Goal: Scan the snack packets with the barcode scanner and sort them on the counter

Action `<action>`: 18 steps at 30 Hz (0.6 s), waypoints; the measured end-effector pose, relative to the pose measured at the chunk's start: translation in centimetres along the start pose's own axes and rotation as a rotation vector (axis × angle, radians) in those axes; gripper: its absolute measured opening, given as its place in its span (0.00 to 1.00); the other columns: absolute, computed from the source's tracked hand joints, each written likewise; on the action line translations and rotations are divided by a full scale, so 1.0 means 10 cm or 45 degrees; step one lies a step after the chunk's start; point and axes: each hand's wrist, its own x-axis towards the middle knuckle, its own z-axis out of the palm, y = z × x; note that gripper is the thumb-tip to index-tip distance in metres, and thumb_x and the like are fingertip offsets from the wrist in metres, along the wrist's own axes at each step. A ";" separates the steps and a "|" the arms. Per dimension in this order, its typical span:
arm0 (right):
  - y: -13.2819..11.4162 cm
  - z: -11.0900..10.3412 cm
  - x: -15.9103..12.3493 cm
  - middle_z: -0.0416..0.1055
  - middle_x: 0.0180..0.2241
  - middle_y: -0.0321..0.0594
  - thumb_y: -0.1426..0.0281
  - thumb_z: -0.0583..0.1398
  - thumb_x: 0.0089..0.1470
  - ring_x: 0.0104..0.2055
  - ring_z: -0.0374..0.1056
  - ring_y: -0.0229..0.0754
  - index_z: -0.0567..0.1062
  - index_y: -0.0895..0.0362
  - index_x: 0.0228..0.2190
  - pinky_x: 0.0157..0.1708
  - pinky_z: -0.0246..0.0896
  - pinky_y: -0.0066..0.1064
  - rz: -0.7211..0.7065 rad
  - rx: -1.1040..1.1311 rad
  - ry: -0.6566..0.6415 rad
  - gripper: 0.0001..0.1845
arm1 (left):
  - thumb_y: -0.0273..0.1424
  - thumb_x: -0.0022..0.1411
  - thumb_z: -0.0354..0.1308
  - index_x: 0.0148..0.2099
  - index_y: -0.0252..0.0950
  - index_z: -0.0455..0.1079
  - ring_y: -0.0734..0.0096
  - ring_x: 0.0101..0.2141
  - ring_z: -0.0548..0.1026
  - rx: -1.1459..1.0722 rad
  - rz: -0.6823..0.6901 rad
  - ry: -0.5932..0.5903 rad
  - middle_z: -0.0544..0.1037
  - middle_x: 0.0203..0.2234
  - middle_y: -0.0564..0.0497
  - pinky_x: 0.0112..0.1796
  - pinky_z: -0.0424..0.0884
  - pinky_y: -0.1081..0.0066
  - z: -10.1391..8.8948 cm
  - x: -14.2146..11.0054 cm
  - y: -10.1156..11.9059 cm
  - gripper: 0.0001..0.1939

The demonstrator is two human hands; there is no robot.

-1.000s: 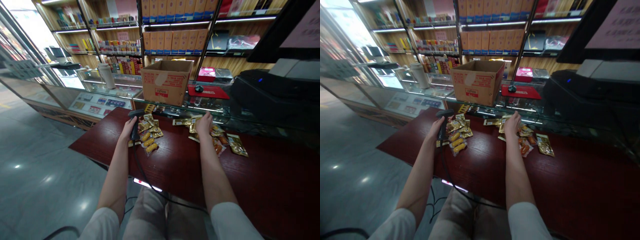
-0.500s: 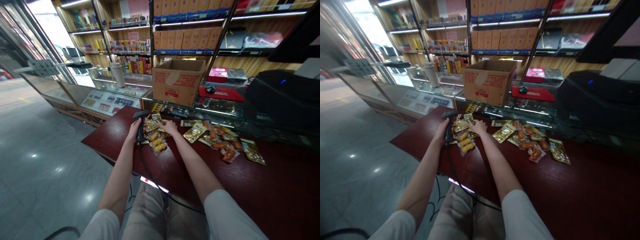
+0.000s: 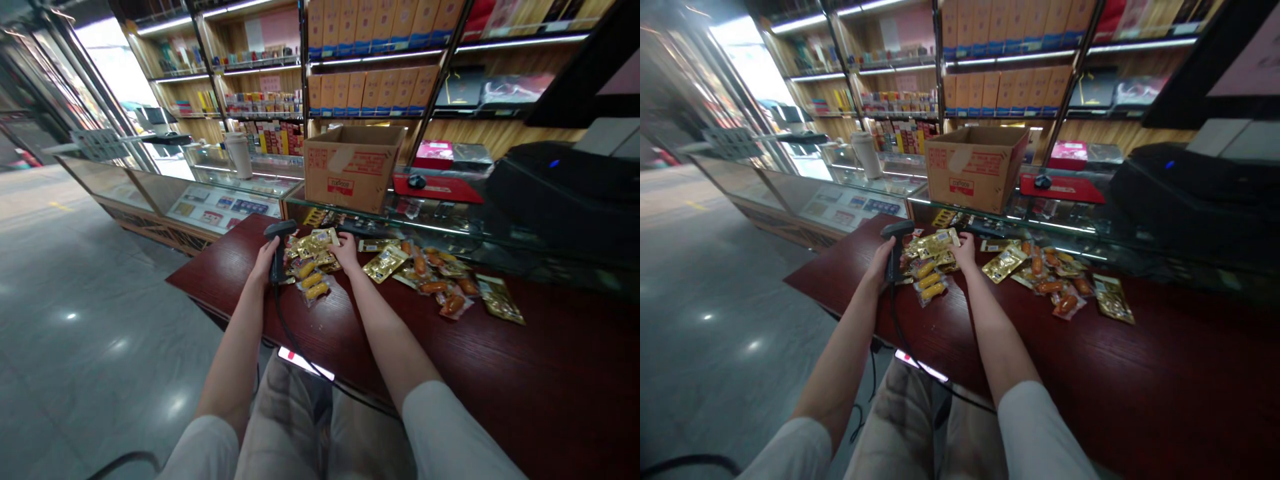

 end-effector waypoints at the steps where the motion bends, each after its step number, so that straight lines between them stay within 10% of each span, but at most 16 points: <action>1: 0.01 -0.02 0.02 0.76 0.38 0.43 0.60 0.67 0.38 0.42 0.73 0.47 0.69 0.55 0.39 0.46 0.68 0.40 -0.045 0.088 0.007 0.25 | 0.56 0.56 0.63 0.44 0.30 0.74 0.75 0.16 0.68 0.006 -0.004 -0.024 0.72 0.16 0.53 0.19 0.62 0.76 0.00 -0.01 0.01 0.32; 8: 0.03 -0.05 0.03 0.71 0.25 0.34 0.54 0.60 0.45 0.27 0.70 0.44 0.68 0.52 0.35 0.26 0.67 0.35 -0.029 0.253 -0.044 0.19 | 0.66 0.54 0.57 0.42 0.29 0.75 0.77 0.16 0.65 0.087 0.048 -0.208 0.70 0.15 0.54 0.18 0.59 0.76 0.09 -0.06 -0.04 0.41; 18: 0.02 0.03 0.00 0.74 0.28 0.35 0.61 0.60 0.47 0.28 0.75 0.46 0.65 0.51 0.39 0.31 0.73 0.40 -0.003 0.291 -0.218 0.16 | 0.68 0.54 0.55 0.41 0.29 0.76 0.76 0.14 0.64 0.133 0.003 -0.301 0.70 0.14 0.53 0.18 0.59 0.74 0.15 -0.04 -0.06 0.42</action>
